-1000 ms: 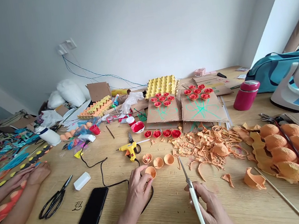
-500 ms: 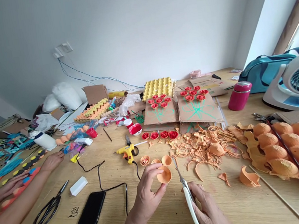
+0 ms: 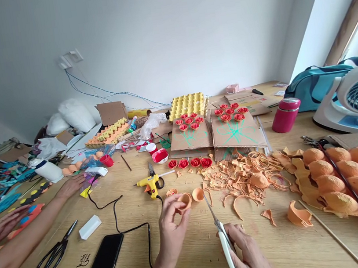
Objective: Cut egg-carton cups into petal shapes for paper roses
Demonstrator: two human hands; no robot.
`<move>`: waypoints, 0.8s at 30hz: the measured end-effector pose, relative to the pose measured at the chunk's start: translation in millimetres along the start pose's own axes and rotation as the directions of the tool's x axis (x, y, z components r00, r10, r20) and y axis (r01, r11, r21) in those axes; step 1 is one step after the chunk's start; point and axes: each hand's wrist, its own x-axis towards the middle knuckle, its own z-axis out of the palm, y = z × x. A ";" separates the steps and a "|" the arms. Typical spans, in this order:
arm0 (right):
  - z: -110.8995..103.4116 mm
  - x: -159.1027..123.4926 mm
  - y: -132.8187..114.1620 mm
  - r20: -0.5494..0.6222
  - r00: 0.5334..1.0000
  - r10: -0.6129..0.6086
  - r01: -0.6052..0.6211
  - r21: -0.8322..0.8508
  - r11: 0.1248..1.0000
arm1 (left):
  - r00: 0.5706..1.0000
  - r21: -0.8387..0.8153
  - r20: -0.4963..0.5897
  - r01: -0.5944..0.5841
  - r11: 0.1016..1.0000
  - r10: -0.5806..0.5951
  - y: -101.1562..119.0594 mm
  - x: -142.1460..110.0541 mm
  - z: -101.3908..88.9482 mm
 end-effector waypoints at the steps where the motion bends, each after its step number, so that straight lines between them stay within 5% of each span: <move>1: -0.2 0.1 0.7 -0.011 1.000 0.001 -0.001 -0.001 1.000 | 0.998 0.008 -0.049 0.037 0.999 -0.037 -6.1 0.8 -1.9; 4: -1.1 0.8 1.0 -0.038 0.999 0.012 -0.012 -0.006 1.000 | 0.991 0.027 -0.104 0.093 0.995 -0.090 -19.8 2.6 -5.9; 7: -1.8 1.5 -1.8 -0.052 0.999 0.017 -0.018 -0.015 1.000 | 0.998 0.074 -0.046 0.054 0.996 -0.051 -19.9 1.2 -4.5; 10: -1.9 1.6 -4.3 -0.050 0.999 0.011 -0.012 -0.012 1.000 | 0.989 0.093 0.149 -0.015 0.996 0.001 -9.4 -6.1 3.1; 14: -1.8 0.9 -2.8 -0.055 0.998 0.006 -0.006 -0.010 1.000 | 0.916 0.038 0.401 -0.026 0.999 0.009 1.3 -21.0 17.7; 24: -0.3 0.0 -6.2 -0.003 1.000 -0.010 0.010 0.005 1.000 | 0.885 0.068 0.465 -0.050 0.996 0.013 1.5 -28.9 29.1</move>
